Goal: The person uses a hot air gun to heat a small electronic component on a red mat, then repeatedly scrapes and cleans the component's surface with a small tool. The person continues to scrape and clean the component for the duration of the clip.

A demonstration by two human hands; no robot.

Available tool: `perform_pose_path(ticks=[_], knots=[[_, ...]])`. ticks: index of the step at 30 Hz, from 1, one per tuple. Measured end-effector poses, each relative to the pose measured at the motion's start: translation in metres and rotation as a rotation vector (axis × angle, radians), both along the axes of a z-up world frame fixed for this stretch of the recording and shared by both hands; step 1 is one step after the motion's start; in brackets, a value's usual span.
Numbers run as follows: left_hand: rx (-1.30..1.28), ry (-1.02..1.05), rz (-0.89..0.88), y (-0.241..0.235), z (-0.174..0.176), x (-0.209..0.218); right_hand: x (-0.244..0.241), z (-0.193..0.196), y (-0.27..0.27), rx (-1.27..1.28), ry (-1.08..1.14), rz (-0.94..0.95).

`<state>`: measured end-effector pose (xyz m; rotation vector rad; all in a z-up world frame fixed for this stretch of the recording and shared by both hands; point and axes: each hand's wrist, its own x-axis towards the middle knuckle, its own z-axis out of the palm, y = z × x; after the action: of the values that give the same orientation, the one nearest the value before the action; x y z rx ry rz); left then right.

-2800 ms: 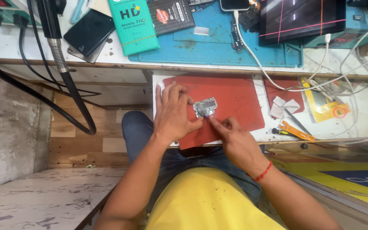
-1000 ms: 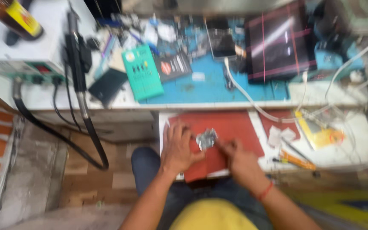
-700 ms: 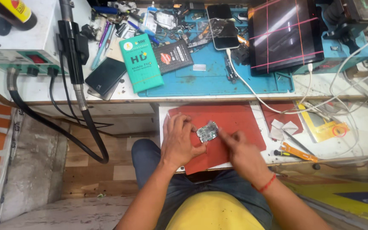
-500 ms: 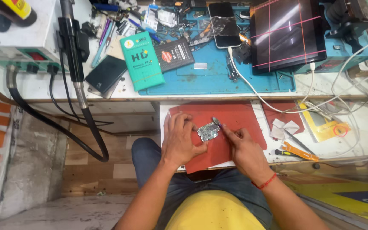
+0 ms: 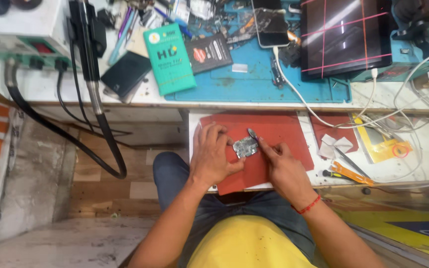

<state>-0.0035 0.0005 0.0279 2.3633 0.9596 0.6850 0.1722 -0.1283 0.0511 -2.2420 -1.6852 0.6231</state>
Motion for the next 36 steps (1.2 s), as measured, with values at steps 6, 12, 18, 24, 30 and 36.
perform_pose_path(ticks=[6, 12, 18, 24, 30, 36], knots=[[0.002, 0.011, -0.008, 0.000, -0.013, -0.002, -0.002, -0.006, -0.008, 0.108, -0.039, 0.105], [-0.008, -0.007, -0.003, 0.001, -0.007, -0.002, -0.003, 0.005, 0.001, 0.097, -0.026, 0.119], [0.005, -0.004, 0.005, 0.002, -0.008, -0.002, 0.001, -0.001, 0.000, 0.125, -0.017, 0.153], [0.010, 0.003, 0.004, 0.002, -0.008, -0.003, 0.001, -0.005, -0.003, 0.117, -0.093, 0.142], [-0.005, 0.001, 0.005, 0.002, -0.007, -0.002, 0.003, 0.003, -0.001, 0.076, -0.087, 0.093], [0.006, -0.016, -0.004, -0.001, -0.014, -0.002, 0.006, -0.001, -0.005, 0.098, -0.102, 0.098]])
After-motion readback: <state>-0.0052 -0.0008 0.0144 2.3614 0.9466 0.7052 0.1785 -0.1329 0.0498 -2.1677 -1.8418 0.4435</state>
